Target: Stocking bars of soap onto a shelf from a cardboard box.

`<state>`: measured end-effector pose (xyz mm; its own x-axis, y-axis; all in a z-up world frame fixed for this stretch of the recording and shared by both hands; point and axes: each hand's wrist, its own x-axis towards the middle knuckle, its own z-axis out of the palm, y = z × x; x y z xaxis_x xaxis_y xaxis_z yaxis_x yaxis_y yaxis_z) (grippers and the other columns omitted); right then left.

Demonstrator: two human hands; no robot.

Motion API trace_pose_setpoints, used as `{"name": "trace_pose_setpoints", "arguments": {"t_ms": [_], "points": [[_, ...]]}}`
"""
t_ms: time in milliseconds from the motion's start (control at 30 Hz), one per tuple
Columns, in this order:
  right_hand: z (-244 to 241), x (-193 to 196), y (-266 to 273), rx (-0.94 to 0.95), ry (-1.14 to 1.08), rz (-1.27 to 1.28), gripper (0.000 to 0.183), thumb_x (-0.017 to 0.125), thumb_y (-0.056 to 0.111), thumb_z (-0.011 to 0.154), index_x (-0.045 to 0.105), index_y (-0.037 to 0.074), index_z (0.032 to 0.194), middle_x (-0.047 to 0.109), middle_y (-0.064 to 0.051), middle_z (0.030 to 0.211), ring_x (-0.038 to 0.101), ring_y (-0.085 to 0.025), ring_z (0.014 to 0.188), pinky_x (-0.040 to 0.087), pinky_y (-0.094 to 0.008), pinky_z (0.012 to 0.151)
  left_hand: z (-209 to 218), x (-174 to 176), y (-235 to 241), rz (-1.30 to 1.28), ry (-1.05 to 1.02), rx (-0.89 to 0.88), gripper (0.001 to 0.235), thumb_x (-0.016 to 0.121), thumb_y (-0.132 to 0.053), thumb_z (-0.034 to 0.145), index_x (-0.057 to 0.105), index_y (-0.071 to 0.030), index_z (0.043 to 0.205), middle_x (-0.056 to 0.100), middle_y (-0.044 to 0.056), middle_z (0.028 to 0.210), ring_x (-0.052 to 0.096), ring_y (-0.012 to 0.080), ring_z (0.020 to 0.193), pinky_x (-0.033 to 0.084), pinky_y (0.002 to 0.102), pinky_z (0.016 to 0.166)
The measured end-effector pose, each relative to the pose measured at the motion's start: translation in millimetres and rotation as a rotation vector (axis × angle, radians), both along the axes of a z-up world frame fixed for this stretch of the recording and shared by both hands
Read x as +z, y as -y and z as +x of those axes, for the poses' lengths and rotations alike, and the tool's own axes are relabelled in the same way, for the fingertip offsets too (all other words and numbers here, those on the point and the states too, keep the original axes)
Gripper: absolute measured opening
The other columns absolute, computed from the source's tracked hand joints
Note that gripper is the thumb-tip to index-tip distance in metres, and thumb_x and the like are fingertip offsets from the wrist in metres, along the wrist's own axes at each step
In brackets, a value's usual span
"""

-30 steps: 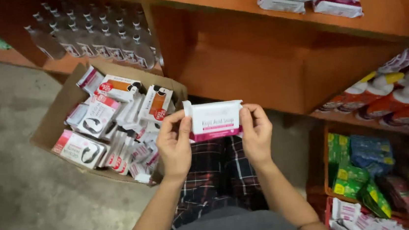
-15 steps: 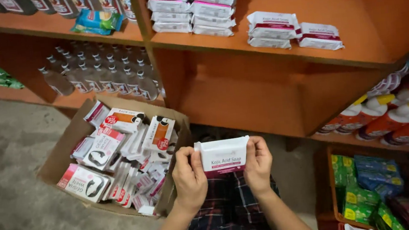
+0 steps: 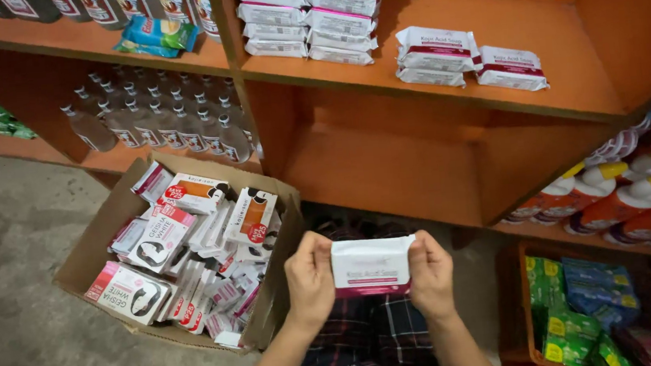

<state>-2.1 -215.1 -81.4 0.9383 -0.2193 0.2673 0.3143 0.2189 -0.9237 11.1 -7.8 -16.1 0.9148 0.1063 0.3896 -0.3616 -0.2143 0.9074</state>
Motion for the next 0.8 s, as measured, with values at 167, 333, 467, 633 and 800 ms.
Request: {"name": "trace_pose_setpoints", "arguments": {"t_ms": [167,333,467,633,800], "points": [[4,-9,-13,-0.137,0.001,0.018,0.030,0.052,0.029,0.109,0.058,0.005,0.092,0.061,-0.001,0.079,0.054,-0.007,0.069,0.047,-0.023,0.061,-11,15,5,0.175,0.237,0.062,0.029,0.060,-0.018,0.104,0.055,-0.002,0.081,0.058,0.017,0.066,0.060,0.0308,0.056,0.046,0.040,0.052],[-1,-10,-16,-0.476,0.241,-0.472,0.030,0.053,0.028,0.112,0.055,0.005,0.094,0.056,0.001,0.080,0.049,-0.006,0.072,0.045,-0.023,0.064,7,2,-3,0.193,0.212,0.107,0.028,0.062,-0.011,0.103,0.053,-0.001,0.079,0.054,0.017,0.065,0.054,0.0345,0.054,0.042,0.041,0.050],[10,-15,-8,-0.232,0.144,-0.156,0.031,0.054,0.031,0.109,0.055,0.005,0.092,0.056,0.003,0.081,0.049,-0.005,0.074,0.045,-0.023,0.065,3,8,0,0.238,0.400,0.040,0.023,0.058,-0.007,0.103,0.054,-0.001,0.081,0.053,0.017,0.067,0.056,0.0343,0.057,0.044,0.042,0.053],[0,-7,7,-0.061,0.115,-0.068,0.030,0.057,0.031,0.107,0.053,0.006,0.089,0.055,0.005,0.081,0.046,-0.004,0.076,0.043,-0.022,0.065,22,-8,7,0.124,-0.049,-0.029,0.027,0.060,-0.010,0.104,0.055,0.002,0.081,0.052,0.018,0.060,0.051,0.0346,0.050,0.044,0.041,0.049],[4,2,21,-0.344,0.077,-0.259,0.029,0.060,0.023,0.108,0.053,0.007,0.085,0.051,0.007,0.074,0.044,-0.004,0.067,0.039,-0.024,0.059,11,11,32,0.186,0.378,-0.054,0.024,0.057,-0.014,0.104,0.056,-0.003,0.083,0.054,0.017,0.063,0.058,0.0300,0.052,0.046,0.039,0.049]]}}
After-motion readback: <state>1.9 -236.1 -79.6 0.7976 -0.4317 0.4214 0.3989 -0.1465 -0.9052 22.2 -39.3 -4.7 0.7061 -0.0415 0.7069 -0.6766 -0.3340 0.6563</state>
